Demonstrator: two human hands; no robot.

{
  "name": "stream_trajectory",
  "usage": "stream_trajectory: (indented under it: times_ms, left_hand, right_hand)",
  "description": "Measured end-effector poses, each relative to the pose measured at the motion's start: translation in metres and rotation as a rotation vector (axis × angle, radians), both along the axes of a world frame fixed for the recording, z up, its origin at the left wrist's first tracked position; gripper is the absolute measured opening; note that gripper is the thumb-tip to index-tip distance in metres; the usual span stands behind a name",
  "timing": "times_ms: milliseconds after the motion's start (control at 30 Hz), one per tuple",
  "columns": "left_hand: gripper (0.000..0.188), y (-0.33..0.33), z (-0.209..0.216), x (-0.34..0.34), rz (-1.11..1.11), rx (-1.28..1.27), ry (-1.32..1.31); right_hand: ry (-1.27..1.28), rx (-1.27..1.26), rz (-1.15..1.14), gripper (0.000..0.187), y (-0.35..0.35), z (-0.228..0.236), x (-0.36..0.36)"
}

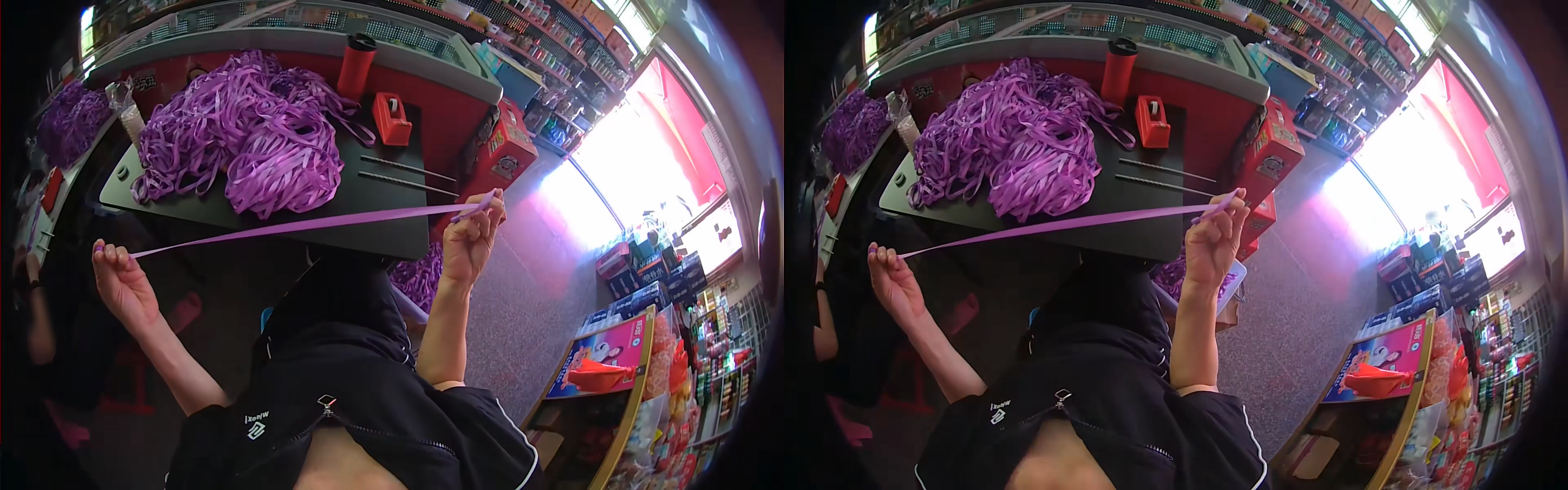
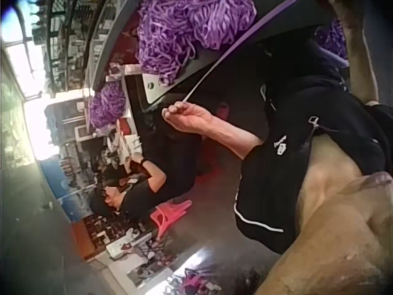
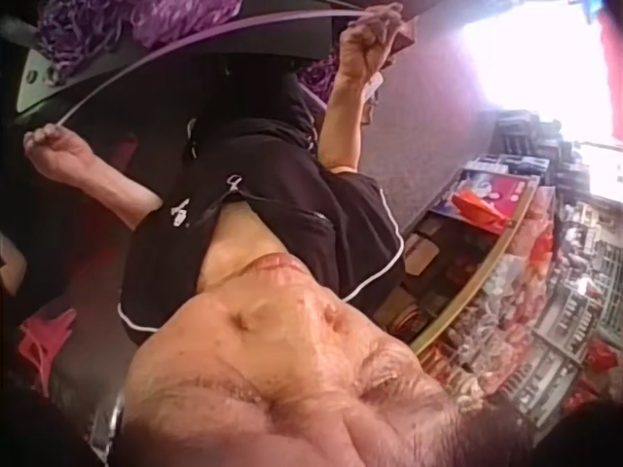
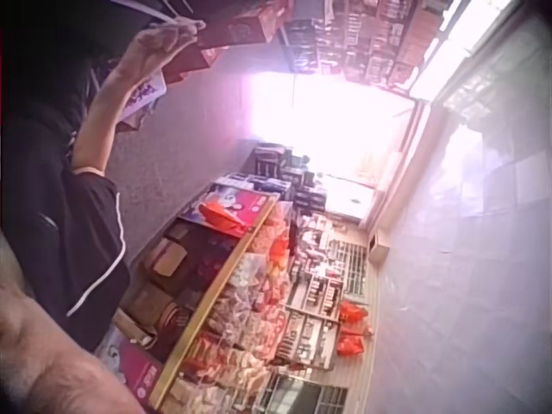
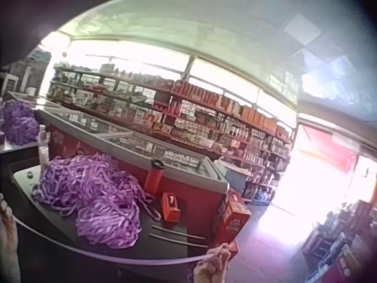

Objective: The person is wrapping purple ribbons around metal rods for organization or assembly.

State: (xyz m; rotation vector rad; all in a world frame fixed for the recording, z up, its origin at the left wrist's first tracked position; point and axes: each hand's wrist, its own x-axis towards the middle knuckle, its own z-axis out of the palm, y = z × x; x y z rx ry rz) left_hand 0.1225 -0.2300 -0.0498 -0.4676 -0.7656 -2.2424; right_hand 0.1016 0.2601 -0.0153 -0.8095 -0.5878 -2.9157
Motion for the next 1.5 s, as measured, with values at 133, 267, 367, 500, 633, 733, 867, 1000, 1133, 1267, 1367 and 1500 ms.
stream_trajectory:
  times_ms: [133,267,367,500,633,733,867,1000,1133,1267,1367,1500]
  left_hand:
    - [0.022,-0.004,-0.001,-0.006,-0.054,0.017,0.038]
    - [0.020,-0.006,0.004,-0.006,-0.031,0.007,0.019]
    - [0.023,-0.005,-0.006,-0.012,-0.047,0.020,-0.005]
    - [0.022,-0.014,-0.012,-0.016,-0.040,0.062,-0.027]
    - [0.020,-0.044,-0.031,-0.018,-0.076,0.118,-0.095]
    - [0.021,-0.046,-0.051,-0.020,-0.104,0.116,-0.155]
    - [0.022,-0.052,-0.067,-0.020,-0.049,0.116,-0.227]
    - [0.023,-0.061,-0.074,-0.020,-0.035,0.082,-0.240]
    - [0.024,-0.058,-0.080,-0.023,-0.012,0.074,-0.290]
    - [0.025,-0.056,-0.082,-0.026,0.001,0.071,-0.331]
    - [0.026,-0.048,-0.075,-0.024,0.050,0.049,-0.372]
    - [0.031,-0.010,-0.053,-0.018,0.143,-0.103,-0.516]
  right_hand:
    - [0.028,0.017,-0.055,0.024,0.005,-0.005,-0.001]
    - [0.066,0.020,-0.065,0.021,0.008,-0.001,0.007]
    - [0.015,-0.039,-0.050,0.021,0.009,0.003,0.007]
    - [0.013,0.160,-0.148,0.031,0.006,-0.005,0.006]
    - [0.142,0.472,-0.290,0.044,0.001,-0.004,0.017]
    - [0.126,0.438,-0.281,0.034,0.007,-0.003,0.019]
    - [-0.012,0.286,-0.160,0.025,0.014,-0.007,0.015]
    - [-0.091,0.311,-0.193,0.027,0.029,-0.020,0.009]
    - [-0.174,0.312,-0.246,0.027,0.039,-0.029,0.005]
    - [-0.213,0.311,-0.326,0.027,0.052,-0.041,0.002]
    - [-0.254,0.559,-0.537,0.025,0.044,-0.038,0.003]
    - [-0.299,1.046,-0.731,0.020,0.021,-0.025,0.009]
